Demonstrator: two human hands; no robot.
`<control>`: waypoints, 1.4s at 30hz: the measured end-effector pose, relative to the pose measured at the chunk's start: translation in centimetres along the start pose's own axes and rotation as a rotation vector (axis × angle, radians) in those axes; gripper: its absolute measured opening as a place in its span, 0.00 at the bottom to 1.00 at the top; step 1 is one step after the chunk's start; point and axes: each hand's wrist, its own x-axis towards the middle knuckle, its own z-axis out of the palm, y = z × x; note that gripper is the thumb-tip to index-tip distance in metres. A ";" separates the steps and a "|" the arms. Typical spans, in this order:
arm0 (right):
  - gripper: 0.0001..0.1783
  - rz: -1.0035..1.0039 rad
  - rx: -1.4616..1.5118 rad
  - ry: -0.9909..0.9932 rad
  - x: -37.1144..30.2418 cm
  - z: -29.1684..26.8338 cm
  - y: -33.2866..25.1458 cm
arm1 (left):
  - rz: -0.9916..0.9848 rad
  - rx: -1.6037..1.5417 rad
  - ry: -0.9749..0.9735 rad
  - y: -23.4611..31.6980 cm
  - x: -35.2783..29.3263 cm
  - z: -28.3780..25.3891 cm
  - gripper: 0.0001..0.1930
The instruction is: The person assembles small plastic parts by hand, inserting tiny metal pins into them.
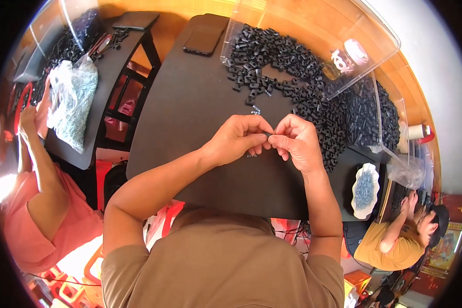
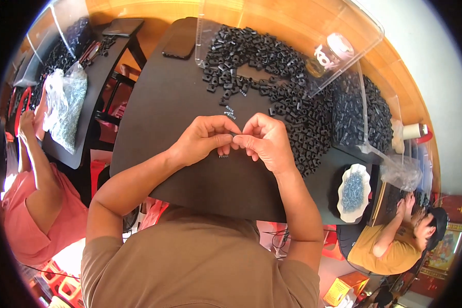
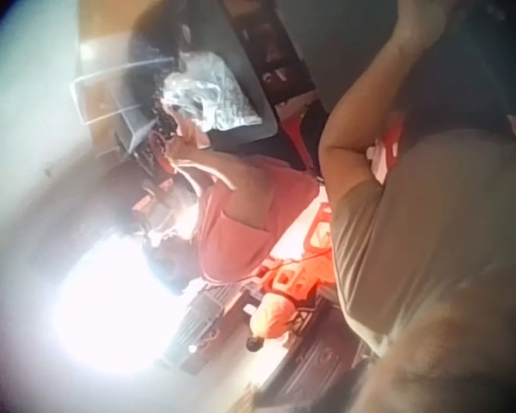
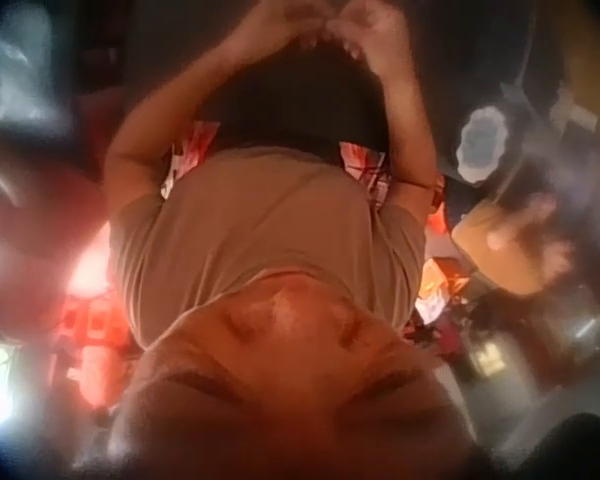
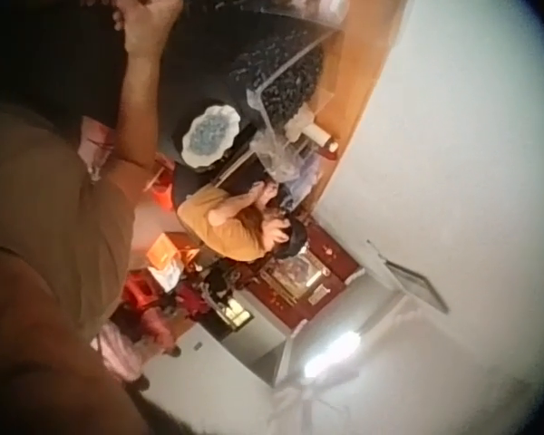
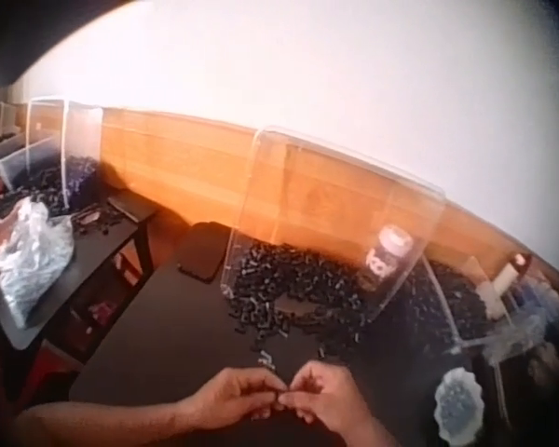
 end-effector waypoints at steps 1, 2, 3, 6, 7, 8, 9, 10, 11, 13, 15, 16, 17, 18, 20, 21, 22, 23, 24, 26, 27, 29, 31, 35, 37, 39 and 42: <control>0.11 -0.002 0.000 0.011 -0.2 -0.2 0.0 | 0.007 -0.041 -0.024 -0.1 -0.1 0.2 0.07; 0.11 -0.011 -0.025 -0.022 -0.3 -0.3 -0.1 | 0.013 -0.083 -0.049 -0.1 -0.1 0.3 0.07; 0.11 -0.022 -0.053 -0.057 -0.4 -0.5 -0.2 | 0.015 -0.083 -0.060 -0.1 -0.1 0.3 0.07; 0.08 -0.171 -0.083 0.051 -0.9 -1.3 -1.1 | -0.053 -0.173 -0.050 -0.2 0.1 -0.1 0.07; 0.07 -0.249 -0.059 0.124 -0.9 -1.8 -1.3 | -0.055 -0.172 -0.054 -0.4 0.2 -0.3 0.07; 0.05 -0.295 -0.098 0.190 -0.8 -2.7 -1.5 | -0.051 -0.230 -0.035 -0.5 0.3 -0.5 0.07; 0.04 -0.325 -0.123 0.268 -1.2 -3.7 -1.8 | -0.049 -0.289 -0.025 -0.6 0.4 -0.5 0.07; 0.04 -0.352 -0.131 0.313 -1.3 -4.5 -1.9 | -0.036 -0.310 -0.030 -0.8 0.5 -0.7 0.07; 0.04 -0.378 -0.140 0.357 -1.5 -5.2 -2.0 | -0.040 -0.308 -0.033 -0.8 0.4 -0.8 0.07; 0.04 -0.414 -0.211 0.411 -1.9 -6.6 -2.1 | -0.019 -0.371 -0.059 -0.8 0.6 -1.0 0.08; 0.04 -0.439 -0.234 0.419 -2.0 -7.4 -2.0 | -0.023 -0.384 -0.061 -0.9 0.6 -1.2 0.07; 0.04 -0.405 -0.283 0.437 -1.7 -7.8 -1.8 | -0.026 -0.399 -0.057 -1.0 0.6 -1.1 0.07; 0.03 -0.372 -0.332 0.453 -1.3 -8.2 -1.6 | -0.025 -0.398 -0.060 -1.0 0.7 -1.1 0.07; 0.04 -0.385 -0.401 0.441 -0.5 -8.5 -1.3 | -0.019 -0.400 -0.031 -1.0 0.7 -1.0 0.06; 0.04 -0.462 -0.618 0.408 1.2 -9.4 -0.9 | -0.013 -0.402 -0.009 -1.0 0.6 -0.8 0.05; 0.04 -0.549 -0.737 0.389 2.6 -9.6 -0.8 | -0.001 -0.376 0.000 -1.0 0.5 -0.9 0.05; 0.05 -0.626 -0.834 0.392 3.8 -9.3 -1.1 | 0.013 -0.350 0.010 -1.0 0.5 -1.0 0.05; 0.07 -0.703 -0.930 0.394 5.0 -8.9 -1.3 | 0.018 -0.348 0.013 -1.1 0.6 -1.1 0.05; 0.07 -0.723 -1.014 0.397 6.4 -8.9 -1.2 | 0.028 -0.328 0.020 -1.2 0.7 -1.3 0.05; 0.05 -0.695 -1.270 0.420 8.7 -9.1 -1.0 | 0.041 -0.305 0.033 -1.1 0.7 -1.5 0.05; 0.05 -0.675 -1.377 0.432 9.7 -8.8 -0.9 | 0.035 -0.319 0.001 -1.2 0.6 -1.7 0.05; 0.05 -0.597 -1.468 0.429 11.2 -8.6 -0.9 | 0.031 -0.332 -0.018 -1.2 0.5 -1.8 0.06; 0.07 -0.467 -1.596 0.426 12.4 -8.2 -0.8 | 0.004 -0.253 -0.047 -1.1 0.5 -1.7 0.06; 0.08 -0.473 -1.591 0.459 13.5 -9.3 -0.2 | -0.025 -0.277 -0.066 -0.8 0.7 -1.8 0.05; 0.07 -0.489 -1.578 0.444 13.4 -8.9 -0.5 | -0.024 -0.295 -0.051 -0.7 0.7 -1.9 0.05; 0.05 -0.575 -1.547 0.457 13.0 -8.5 -1.0 | -0.040 -0.286 -0.082 -0.6 0.6 -2.0 0.05; 0.06 -0.695 -1.287 0.439 12.0 -8.0 -1.2 | -0.030 -0.299 -0.062 -0.9 0.7 -1.9 0.05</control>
